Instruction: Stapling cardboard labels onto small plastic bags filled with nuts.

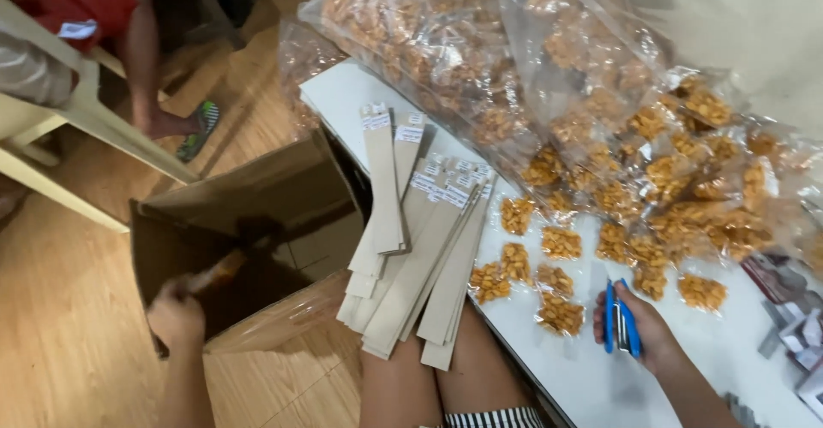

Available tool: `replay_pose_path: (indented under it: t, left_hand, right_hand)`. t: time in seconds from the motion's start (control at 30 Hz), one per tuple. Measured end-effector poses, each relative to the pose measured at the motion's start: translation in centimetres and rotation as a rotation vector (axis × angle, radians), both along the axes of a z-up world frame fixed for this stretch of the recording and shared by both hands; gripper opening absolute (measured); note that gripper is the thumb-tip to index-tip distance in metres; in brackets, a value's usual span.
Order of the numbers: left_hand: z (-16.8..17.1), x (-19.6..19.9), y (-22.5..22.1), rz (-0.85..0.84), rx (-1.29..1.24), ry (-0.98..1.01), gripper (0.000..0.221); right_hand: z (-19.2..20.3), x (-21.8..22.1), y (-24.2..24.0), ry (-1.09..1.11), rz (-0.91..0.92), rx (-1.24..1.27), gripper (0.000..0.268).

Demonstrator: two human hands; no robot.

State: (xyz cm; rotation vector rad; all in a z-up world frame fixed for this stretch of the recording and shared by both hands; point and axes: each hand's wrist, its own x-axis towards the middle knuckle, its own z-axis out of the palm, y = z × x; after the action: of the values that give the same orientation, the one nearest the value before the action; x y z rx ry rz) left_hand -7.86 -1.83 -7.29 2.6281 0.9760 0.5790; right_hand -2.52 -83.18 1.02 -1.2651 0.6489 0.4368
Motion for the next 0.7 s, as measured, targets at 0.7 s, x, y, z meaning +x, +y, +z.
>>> replay_pose_path:
  t: [0.7]
  left_hand:
    - [4.3,-7.6,-15.7,-0.490,-0.428,0.566,0.012]
  right_hand:
    - [2.8,-0.9,1.6,-0.099,0.026,0.060,0.045]
